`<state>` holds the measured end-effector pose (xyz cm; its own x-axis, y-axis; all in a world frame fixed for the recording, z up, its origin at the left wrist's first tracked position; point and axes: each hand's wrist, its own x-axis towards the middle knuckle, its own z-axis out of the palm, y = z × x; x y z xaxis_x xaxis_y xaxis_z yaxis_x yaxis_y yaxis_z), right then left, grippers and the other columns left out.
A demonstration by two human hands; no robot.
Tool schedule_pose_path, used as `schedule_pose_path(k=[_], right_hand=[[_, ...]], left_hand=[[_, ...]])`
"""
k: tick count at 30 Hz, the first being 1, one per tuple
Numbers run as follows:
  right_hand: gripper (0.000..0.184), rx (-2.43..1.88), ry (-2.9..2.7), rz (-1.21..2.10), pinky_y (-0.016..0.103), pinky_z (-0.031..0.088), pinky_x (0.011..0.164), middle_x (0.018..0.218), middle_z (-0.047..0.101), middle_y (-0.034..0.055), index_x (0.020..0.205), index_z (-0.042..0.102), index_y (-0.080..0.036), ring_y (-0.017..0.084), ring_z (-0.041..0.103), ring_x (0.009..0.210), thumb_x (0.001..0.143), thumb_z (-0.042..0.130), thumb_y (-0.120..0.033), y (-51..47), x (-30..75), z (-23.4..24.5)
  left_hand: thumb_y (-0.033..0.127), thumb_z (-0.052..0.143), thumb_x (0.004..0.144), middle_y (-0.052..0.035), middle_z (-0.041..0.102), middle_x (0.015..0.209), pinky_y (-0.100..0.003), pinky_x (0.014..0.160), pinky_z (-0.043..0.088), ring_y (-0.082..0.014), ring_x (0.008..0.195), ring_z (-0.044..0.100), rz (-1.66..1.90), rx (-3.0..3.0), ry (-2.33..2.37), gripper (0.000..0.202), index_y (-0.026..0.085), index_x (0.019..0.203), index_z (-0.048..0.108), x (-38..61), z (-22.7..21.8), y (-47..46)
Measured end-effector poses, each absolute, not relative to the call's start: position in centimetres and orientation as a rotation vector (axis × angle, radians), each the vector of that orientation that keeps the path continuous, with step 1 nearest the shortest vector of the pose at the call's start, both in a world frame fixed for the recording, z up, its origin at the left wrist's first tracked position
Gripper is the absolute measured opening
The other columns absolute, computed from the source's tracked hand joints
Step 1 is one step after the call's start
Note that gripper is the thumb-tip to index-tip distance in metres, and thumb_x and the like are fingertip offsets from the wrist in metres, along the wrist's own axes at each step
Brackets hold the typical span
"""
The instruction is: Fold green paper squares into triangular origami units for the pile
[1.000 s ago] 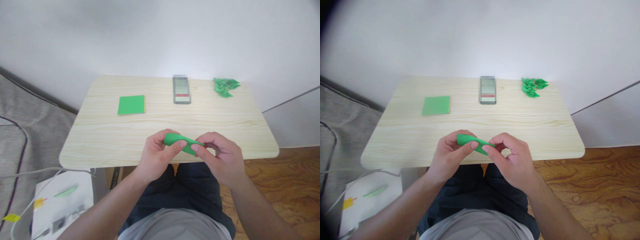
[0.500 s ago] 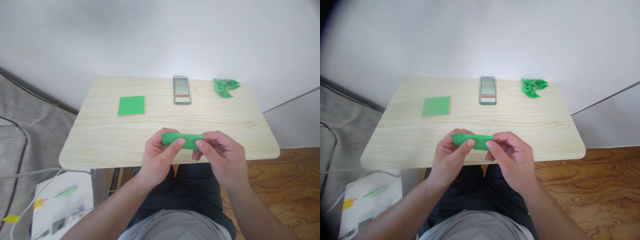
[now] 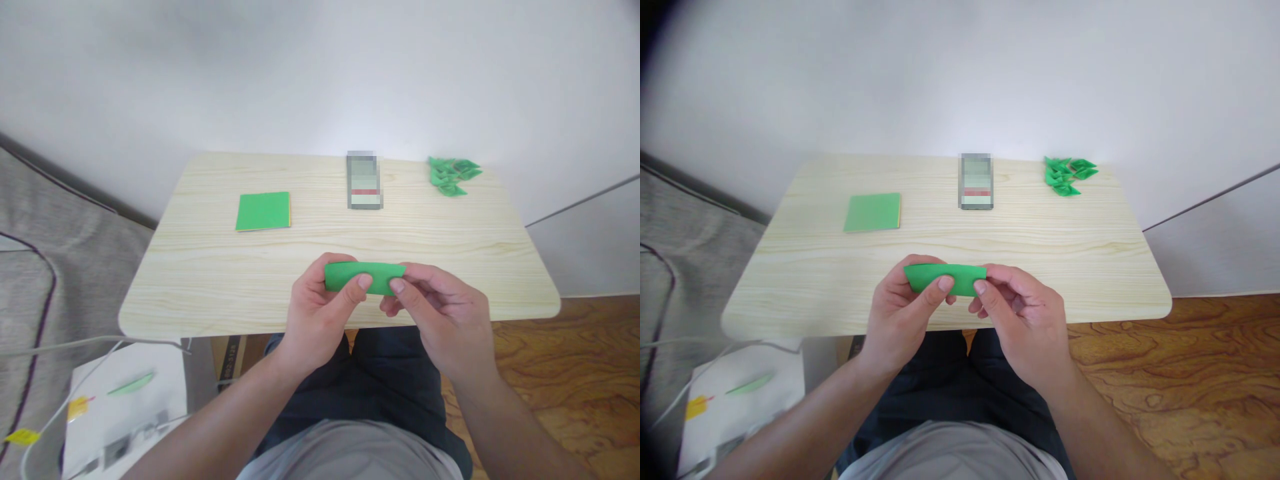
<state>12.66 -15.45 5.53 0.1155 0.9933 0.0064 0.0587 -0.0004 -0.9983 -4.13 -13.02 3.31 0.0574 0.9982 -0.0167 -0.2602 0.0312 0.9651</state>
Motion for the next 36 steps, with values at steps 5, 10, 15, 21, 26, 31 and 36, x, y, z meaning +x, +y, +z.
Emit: schedule_pose_path(k=[5, 10, 15, 21, 26, 31, 36], right_hand=[[0.016, -1.312, -1.196, 1.082, 0.030, 0.064, 0.061, 0.077, 0.076, 0.0005, 0.107, 0.075, -0.023, 0.016, 0.073, 0.064, 0.091, 0.075, -0.028, -15.4, 12.6, 5.4], [0.015, -1.288, -1.210, 1.174, 0.028, 0.060, 0.061, 0.077, 0.075, 0.0004, 0.103, 0.073, -0.021, 0.015, 0.070, 0.065, 0.091, 0.076, -0.031, -15.1, 12.9, 5.5], [0.022, -1.326, -1.277, 1.314, 0.027, 0.057, 0.061, 0.070, 0.071, 0.0010, 0.085, 0.072, -0.019, 0.015, 0.066, 0.063, 0.093, 0.073, -0.040, -14.8, 13.1, 5.6], [0.021, -1.316, -1.162, 1.141, 0.029, 0.057, 0.061, 0.077, 0.075, 0.0021, 0.084, 0.070, -0.020, 0.015, 0.067, 0.063, 0.092, 0.075, -0.039, -14.8, 12.3, 4.9], [0.019, -1.303, -1.122, 1.049, 0.027, 0.056, 0.059, 0.075, 0.074, 0.0015, 0.083, 0.071, -0.020, 0.014, 0.066, 0.062, 0.091, 0.075, -0.037, -14.9, 11.6, 4.4], [0.021, -1.307, -1.023, 1.000, 0.029, 0.057, 0.064, 0.074, 0.073, 0.0011, 0.078, 0.071, -0.021, 0.015, 0.067, 0.064, 0.091, 0.075, -0.037, -15.0, 10.5, 3.7], [0.023, -1.274, -0.841, 1.027, 0.031, 0.058, 0.066, 0.079, 0.075, 0.0025, 0.075, 0.073, -0.021, 0.018, 0.069, 0.071, 0.089, 0.077, -0.039, -15.0, 9.4, 2.1]], left_hand=[[0.033, 0.080, 0.085, 0.0007, 0.067, 0.075, -0.027, 0.066, 0.047, -0.0130, 0.068, 0.060, 1.264, 1.020, 0.994, 0.020, 0.020, 0.095, 0.069, -4.1, 3.3, -13.0], [0.032, 0.081, 0.085, 0.0009, 0.067, 0.076, -0.026, 0.066, 0.047, -0.0125, 0.068, 0.060, 1.249, 1.019, 0.982, 0.019, 0.020, 0.094, 0.069, -4.1, 3.3, -13.1], [0.029, 0.085, 0.081, 0.0010, 0.068, 0.079, -0.026, 0.069, 0.050, -0.0125, 0.070, 0.062, 1.247, 0.901, 0.892, 0.023, 0.020, 0.093, 0.068, -3.9, 3.3, -12.7], [0.027, 0.087, 0.079, 0.0012, 0.072, 0.080, -0.026, 0.076, 0.054, -0.0110, 0.072, 0.064, 1.269, 0.758, 0.799, 0.019, 0.019, 0.091, 0.074, -3.1, 2.7, -12.1], [0.032, 0.083, 0.082, -0.0014, 0.075, 0.084, -0.028, 0.074, 0.054, -0.0137, 0.076, 0.065, 1.269, 0.794, 0.859, 0.014, 0.019, 0.087, 0.078, -2.2, 2.7, -12.5], [0.040, 0.071, 0.093, -0.0014, 0.066, 0.086, -0.028, 0.073, 0.051, -0.0128, 0.076, 0.059, 1.250, 0.897, 0.920, 0.024, 0.019, 0.082, 0.075, -1.0, 2.9, -13.3], [0.043, 0.061, 0.099, -0.0036, 0.064, 0.097, -0.027, 0.081, 0.049, -0.0158, 0.094, 0.057, 1.282, 0.885, 0.941, 0.031, 0.019, 0.082, 0.072, 0.2, 1.8, -13.7]])
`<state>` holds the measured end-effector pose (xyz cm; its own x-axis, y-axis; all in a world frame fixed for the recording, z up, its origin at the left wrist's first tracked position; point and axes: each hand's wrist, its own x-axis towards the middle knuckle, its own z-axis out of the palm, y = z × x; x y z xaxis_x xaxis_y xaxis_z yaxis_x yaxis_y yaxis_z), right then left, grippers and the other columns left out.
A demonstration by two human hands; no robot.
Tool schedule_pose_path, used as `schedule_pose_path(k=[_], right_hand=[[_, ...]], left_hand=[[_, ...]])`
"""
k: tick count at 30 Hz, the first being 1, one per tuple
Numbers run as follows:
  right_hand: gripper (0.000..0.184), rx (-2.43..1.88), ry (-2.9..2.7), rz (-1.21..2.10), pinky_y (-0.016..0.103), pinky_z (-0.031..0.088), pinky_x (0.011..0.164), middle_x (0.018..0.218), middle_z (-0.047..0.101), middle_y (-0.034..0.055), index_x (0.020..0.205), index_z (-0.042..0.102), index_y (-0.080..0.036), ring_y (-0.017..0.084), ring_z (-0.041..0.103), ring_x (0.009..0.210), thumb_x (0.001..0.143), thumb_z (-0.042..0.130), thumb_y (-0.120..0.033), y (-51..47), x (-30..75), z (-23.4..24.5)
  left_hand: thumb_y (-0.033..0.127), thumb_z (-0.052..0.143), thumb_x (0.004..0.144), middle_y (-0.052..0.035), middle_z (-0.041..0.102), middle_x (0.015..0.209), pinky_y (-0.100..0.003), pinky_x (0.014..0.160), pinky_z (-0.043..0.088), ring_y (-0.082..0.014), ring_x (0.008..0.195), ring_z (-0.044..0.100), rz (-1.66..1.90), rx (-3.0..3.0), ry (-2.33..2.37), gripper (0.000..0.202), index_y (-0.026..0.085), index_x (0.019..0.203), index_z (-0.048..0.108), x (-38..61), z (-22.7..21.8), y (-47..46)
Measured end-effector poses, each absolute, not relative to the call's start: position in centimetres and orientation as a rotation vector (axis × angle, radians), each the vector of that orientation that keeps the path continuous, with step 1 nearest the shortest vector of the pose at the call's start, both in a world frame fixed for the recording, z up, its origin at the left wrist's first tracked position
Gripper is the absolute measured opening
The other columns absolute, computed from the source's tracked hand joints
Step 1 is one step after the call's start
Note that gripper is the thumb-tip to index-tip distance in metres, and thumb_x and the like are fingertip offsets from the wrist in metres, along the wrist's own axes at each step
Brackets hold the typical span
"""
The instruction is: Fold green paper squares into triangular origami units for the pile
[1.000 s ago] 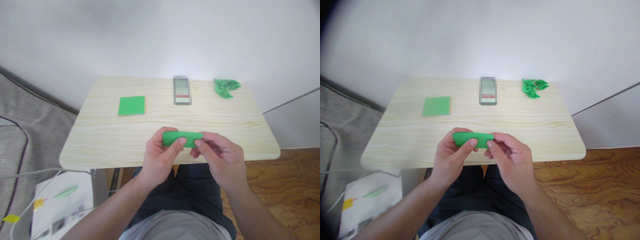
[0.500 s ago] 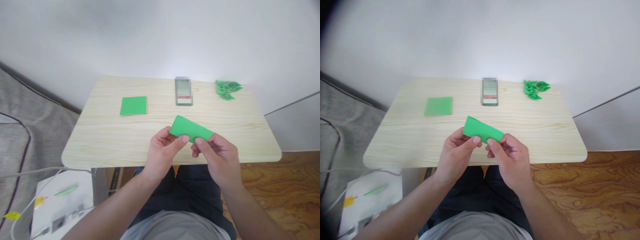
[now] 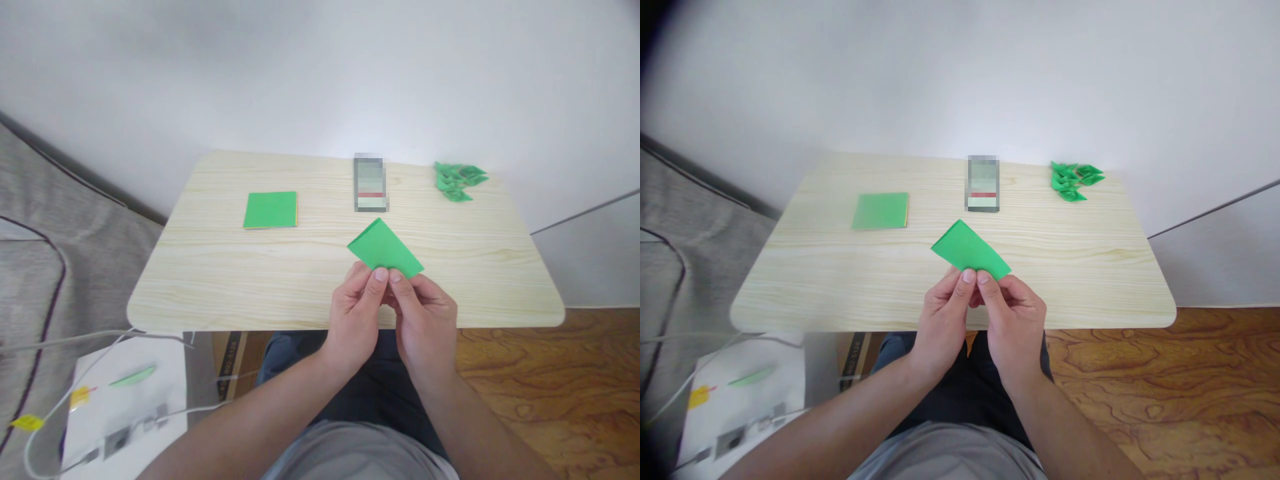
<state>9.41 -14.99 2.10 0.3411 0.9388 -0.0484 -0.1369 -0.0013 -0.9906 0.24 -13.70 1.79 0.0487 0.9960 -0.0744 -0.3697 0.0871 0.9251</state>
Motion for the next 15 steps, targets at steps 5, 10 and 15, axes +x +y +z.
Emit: schedule_pose_path(k=[5, 10, 15], right_hand=[[0.022, -1.274, -0.931, 1.144, 0.031, 0.059, 0.065, 0.081, 0.077, 0.0030, 0.081, 0.077, -0.020, 0.017, 0.070, 0.069, 0.093, 0.073, -0.038, -15.2, 10.0, 2.3], [0.020, -1.376, -1.155, 0.983, 0.028, 0.059, 0.071, 0.079, 0.078, 0.0013, 0.082, 0.075, -0.021, 0.016, 0.073, 0.071, 0.094, 0.072, -0.037, -15.5, 10.6, 2.6], [0.014, -1.509, -1.341, 0.683, 0.027, 0.055, 0.072, 0.079, 0.078, -0.0002, 0.085, 0.077, -0.024, 0.016, 0.074, 0.074, 0.094, 0.072, -0.033, -16.0, 10.6, 2.7]], left_hand=[[0.044, 0.066, 0.096, -0.0006, 0.057, 0.086, -0.023, 0.068, 0.045, -0.0118, 0.079, 0.052, 1.272, 0.648, 0.792, 0.027, 0.019, 0.087, 0.070, 0.0, 0.9, -13.0], [0.042, 0.068, 0.095, 0.0017, 0.052, 0.075, -0.023, 0.069, 0.043, -0.0101, 0.072, 0.047, 1.257, 0.624, 0.726, 0.031, 0.016, 0.078, 0.065, -0.5, 0.7, -12.5], [0.036, 0.071, 0.094, 0.0011, 0.058, 0.075, -0.024, 0.071, 0.044, -0.0099, 0.072, 0.049, 1.283, 0.714, 0.729, 0.024, 0.016, 0.081, 0.068, -0.8, 1.1, -12.4]])
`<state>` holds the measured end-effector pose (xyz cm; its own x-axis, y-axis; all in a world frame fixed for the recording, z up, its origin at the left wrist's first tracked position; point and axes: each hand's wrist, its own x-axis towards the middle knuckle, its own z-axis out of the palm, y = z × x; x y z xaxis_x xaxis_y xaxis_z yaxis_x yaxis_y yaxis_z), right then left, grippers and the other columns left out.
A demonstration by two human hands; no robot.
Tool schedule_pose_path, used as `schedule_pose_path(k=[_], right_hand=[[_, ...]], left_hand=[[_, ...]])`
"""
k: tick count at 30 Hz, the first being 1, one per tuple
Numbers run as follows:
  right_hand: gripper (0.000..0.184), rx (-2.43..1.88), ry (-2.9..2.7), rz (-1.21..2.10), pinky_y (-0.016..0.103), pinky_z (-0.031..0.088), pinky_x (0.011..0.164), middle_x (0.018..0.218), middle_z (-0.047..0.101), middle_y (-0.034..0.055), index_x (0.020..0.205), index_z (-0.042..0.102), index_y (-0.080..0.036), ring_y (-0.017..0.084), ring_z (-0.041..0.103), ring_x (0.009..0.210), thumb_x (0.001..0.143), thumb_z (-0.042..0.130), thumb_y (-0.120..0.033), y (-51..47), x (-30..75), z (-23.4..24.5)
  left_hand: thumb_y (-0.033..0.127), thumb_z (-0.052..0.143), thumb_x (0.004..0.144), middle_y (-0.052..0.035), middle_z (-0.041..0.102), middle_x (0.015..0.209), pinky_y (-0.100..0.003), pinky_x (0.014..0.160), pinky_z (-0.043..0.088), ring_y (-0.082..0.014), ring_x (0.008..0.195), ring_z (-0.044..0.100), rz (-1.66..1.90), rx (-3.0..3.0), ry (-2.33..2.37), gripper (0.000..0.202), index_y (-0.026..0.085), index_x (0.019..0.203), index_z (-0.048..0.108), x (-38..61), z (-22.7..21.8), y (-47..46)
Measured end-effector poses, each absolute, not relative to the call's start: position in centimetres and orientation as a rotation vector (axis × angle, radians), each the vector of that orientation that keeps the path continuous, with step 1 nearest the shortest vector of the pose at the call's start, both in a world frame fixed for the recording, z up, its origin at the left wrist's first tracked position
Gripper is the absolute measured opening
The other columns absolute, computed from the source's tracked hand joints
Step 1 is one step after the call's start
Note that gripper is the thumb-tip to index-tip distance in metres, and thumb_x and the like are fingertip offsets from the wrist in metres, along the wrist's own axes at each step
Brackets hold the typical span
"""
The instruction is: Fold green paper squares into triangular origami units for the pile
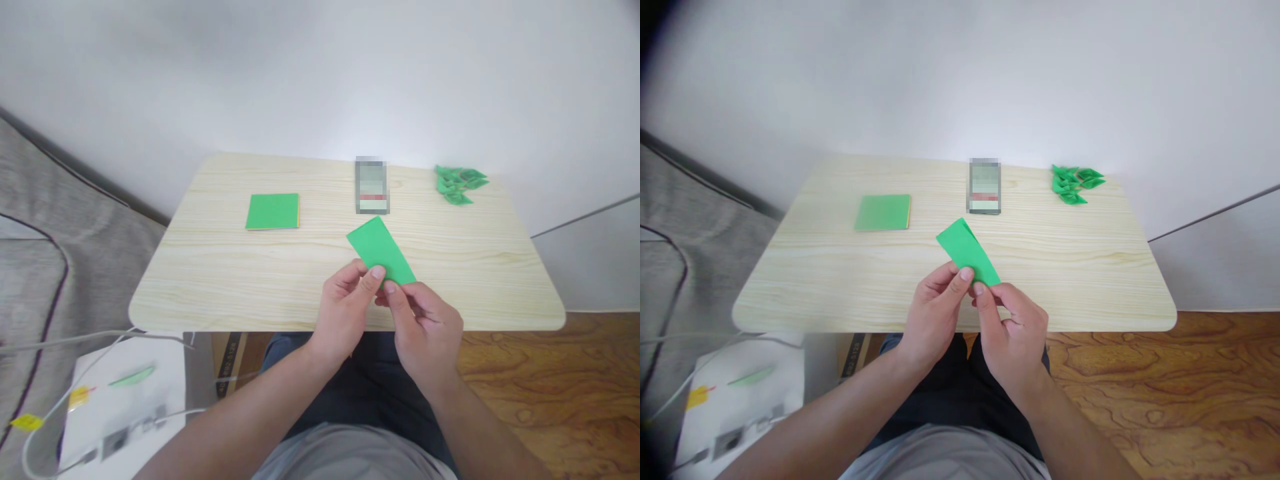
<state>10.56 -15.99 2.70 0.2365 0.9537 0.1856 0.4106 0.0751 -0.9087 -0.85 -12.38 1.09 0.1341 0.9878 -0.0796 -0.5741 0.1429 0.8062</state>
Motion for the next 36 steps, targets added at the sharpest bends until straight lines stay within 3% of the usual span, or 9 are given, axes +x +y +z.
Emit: schedule_pose_path(k=[5, 9, 18, 36], right_hand=[[0.009, -1.407, -1.364, 0.731, 0.029, 0.056, 0.075, 0.083, 0.078, 0.0005, 0.091, 0.077, -0.024, 0.017, 0.074, 0.075, 0.094, 0.072, -0.031, -16.1, 11.2, 3.3], [0.010, -1.210, -1.302, 0.869, 0.031, 0.058, 0.073, 0.088, 0.078, 0.0015, 0.103, 0.075, -0.025, 0.018, 0.074, 0.078, 0.094, 0.072, -0.027, -15.9, 12.1, 3.9], [0.009, -1.157, -1.355, 0.967, 0.035, 0.057, 0.077, 0.093, 0.075, 0.0035, 0.101, 0.075, -0.025, 0.020, 0.070, 0.084, 0.093, 0.072, -0.024, -15.9, 12.8, 3.7], [0.018, -0.997, -1.509, 0.961, 0.039, 0.054, 0.080, 0.090, 0.072, 0.0030, 0.103, 0.076, -0.025, 0.021, 0.066, 0.083, 0.087, 0.076, -0.017, -15.8, 13.4, 4.5]], left_hand=[[0.033, 0.073, 0.092, 0.0000, 0.062, 0.076, -0.025, 0.078, 0.045, -0.0107, 0.075, 0.053, 1.245, 0.663, 0.698, 0.021, 0.015, 0.080, 0.071, -1.9, 1.2, -11.9], [0.033, 0.071, 0.094, -0.0003, 0.059, 0.077, -0.024, 0.073, 0.043, -0.0098, 0.073, 0.051, 1.117, 0.558, 0.584, 0.021, 0.014, 0.085, 0.073, -2.6, 1.2, -11.8], [0.035, 0.059, 0.102, -0.0017, 0.060, 0.077, -0.025, 0.070, 0.043, -0.0107, 0.070, 0.053, 1.031, 0.539, 0.492, 0.029, 0.013, 0.088, 0.072, -2.5, 1.7, -12.2], [0.043, 0.070, 0.093, -0.0006, 0.059, 0.075, -0.024, 0.068, 0.040, -0.0108, 0.069, 0.050, 0.987, 0.576, 0.555, 0.032, 0.014, 0.082, 0.067, -2.9, 2.3, -12.1]])
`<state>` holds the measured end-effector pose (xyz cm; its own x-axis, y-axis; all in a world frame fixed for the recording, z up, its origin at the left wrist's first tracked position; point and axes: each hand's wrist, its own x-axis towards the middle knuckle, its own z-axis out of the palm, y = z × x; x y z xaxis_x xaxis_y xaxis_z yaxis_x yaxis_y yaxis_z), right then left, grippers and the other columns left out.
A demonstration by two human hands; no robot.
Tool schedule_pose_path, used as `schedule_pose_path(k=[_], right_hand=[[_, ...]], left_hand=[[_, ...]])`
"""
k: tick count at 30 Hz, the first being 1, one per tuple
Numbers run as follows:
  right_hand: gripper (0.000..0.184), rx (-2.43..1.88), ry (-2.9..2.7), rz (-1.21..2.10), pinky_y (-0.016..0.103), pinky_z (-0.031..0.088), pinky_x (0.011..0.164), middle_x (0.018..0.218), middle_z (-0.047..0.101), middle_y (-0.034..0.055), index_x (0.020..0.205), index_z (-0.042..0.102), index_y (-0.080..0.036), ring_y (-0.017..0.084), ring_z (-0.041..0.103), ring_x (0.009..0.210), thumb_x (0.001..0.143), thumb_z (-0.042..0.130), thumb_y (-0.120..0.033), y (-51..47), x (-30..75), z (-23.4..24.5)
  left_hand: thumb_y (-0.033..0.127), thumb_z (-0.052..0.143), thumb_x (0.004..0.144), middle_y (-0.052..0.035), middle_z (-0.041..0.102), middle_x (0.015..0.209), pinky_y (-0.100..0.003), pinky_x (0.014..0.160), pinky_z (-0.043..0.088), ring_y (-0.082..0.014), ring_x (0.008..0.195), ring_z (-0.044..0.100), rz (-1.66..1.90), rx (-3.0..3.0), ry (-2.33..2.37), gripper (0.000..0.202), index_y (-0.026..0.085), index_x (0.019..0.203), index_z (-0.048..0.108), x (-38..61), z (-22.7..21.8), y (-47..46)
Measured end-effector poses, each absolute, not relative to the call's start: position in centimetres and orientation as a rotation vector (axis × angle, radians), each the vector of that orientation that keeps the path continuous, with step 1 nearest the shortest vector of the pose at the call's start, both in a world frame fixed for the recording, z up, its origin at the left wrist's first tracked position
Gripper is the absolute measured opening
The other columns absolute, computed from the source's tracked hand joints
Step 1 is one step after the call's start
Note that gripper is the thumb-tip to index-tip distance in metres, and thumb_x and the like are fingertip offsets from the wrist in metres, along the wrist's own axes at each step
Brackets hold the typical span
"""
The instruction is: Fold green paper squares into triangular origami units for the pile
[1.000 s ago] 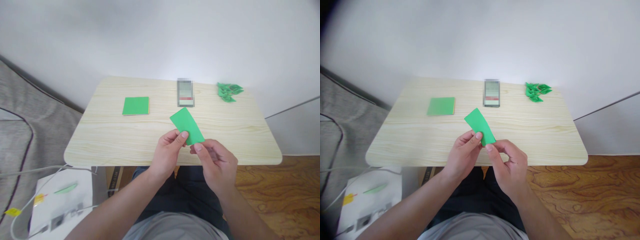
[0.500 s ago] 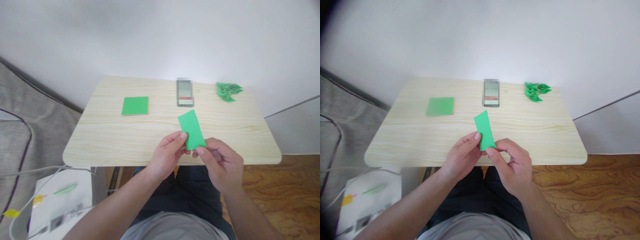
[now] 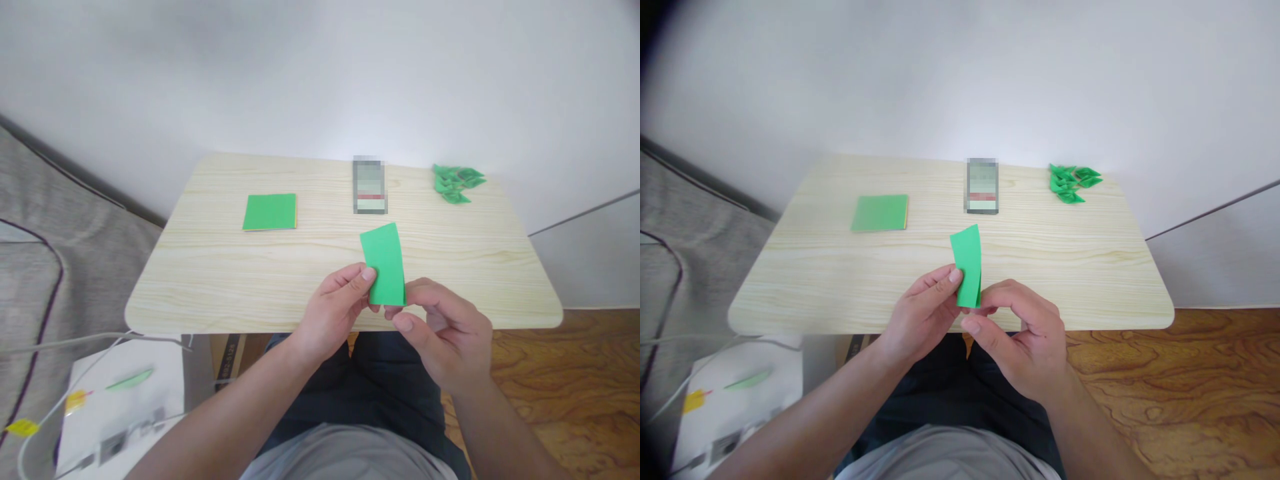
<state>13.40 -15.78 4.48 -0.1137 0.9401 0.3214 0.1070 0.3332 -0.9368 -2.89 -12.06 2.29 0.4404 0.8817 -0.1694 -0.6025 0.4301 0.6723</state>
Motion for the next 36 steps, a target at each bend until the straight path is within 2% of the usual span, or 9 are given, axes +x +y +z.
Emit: schedule_pose_path(k=[10, 16, 20, 23, 28, 36], right_hand=[[0.016, -1.086, -1.548, 0.913, 0.039, 0.054, 0.081, 0.095, 0.075, 0.0045, 0.102, 0.077, -0.025, 0.022, 0.068, 0.088, 0.090, 0.073, -0.017, -15.9, 13.4, 4.8], [0.014, -1.070, -1.554, 0.963, 0.040, 0.054, 0.083, 0.094, 0.074, 0.0049, 0.101, 0.077, -0.025, 0.023, 0.068, 0.088, 0.090, 0.073, -0.018, -16.0, 13.6, 5.1], [0.009, -1.031, -1.502, 1.036, 0.040, 0.054, 0.081, 0.092, 0.073, 0.0063, 0.098, 0.076, -0.023, 0.023, 0.067, 0.086, 0.095, 0.068, -0.026, -16.1, 13.8, 5.3], [0.019, -1.029, -1.434, 1.122, 0.041, 0.054, 0.081, 0.088, 0.071, 0.0066, 0.092, 0.074, -0.021, 0.023, 0.066, 0.083, 0.100, 0.061, -0.033, -16.1, 13.8, 5.4], [0.017, -0.991, -1.391, 1.286, 0.040, 0.055, 0.082, 0.085, 0.072, 0.0050, 0.090, 0.072, -0.022, 0.022, 0.067, 0.082, 0.100, 0.061, -0.030, -16.1, 13.8, 5.2], [0.019, -1.005, -1.409, 1.375, 0.037, 0.056, 0.077, 0.091, 0.075, 0.0054, 0.086, 0.070, -0.021, 0.021, 0.069, 0.080, 0.100, 0.062, -0.031, -16.0, 13.9, 5.9]], left_hand=[[0.039, 0.066, 0.097, 0.0002, 0.058, 0.071, -0.026, 0.073, 0.039, -0.0109, 0.069, 0.051, 0.982, 0.767, 0.598, 0.031, 0.016, 0.077, 0.063, -3.3, 2.3, -12.0], [0.038, 0.066, 0.096, -0.0011, 0.060, 0.073, -0.028, 0.074, 0.041, -0.0130, 0.071, 0.053, 0.958, 0.777, 0.577, 0.028, 0.016, 0.080, 0.065, -3.6, 2.2, -12.0], [0.038, 0.063, 0.098, -0.0022, 0.062, 0.075, -0.028, 0.074, 0.041, -0.0137, 0.074, 0.054, 0.942, 0.815, 0.558, 0.026, 0.016, 0.085, 0.066, -3.8, 2.3, -11.9], [0.037, 0.061, 0.100, -0.0026, 0.063, 0.075, -0.029, 0.075, 0.042, -0.0145, 0.073, 0.055, 0.925, 0.848, 0.531, 0.026, 0.016, 0.085, 0.065, -4.0, 2.5, -12.0], [0.038, 0.057, 0.102, -0.0024, 0.064, 0.072, -0.029, 0.071, 0.043, -0.0155, 0.069, 0.058, 0.910, 0.861, 0.494, 0.025, 0.017, 0.092, 0.066, -4.2, 2.9, -12.2], [0.048, 0.054, 0.102, -0.0014, 0.060, 0.073, -0.027, 0.065, 0.045, -0.0143, 0.067, 0.059, 0.915, 0.868, 0.554, 0.034, 0.017, 0.093, 0.064, -3.9, 3.1, -12.6]])
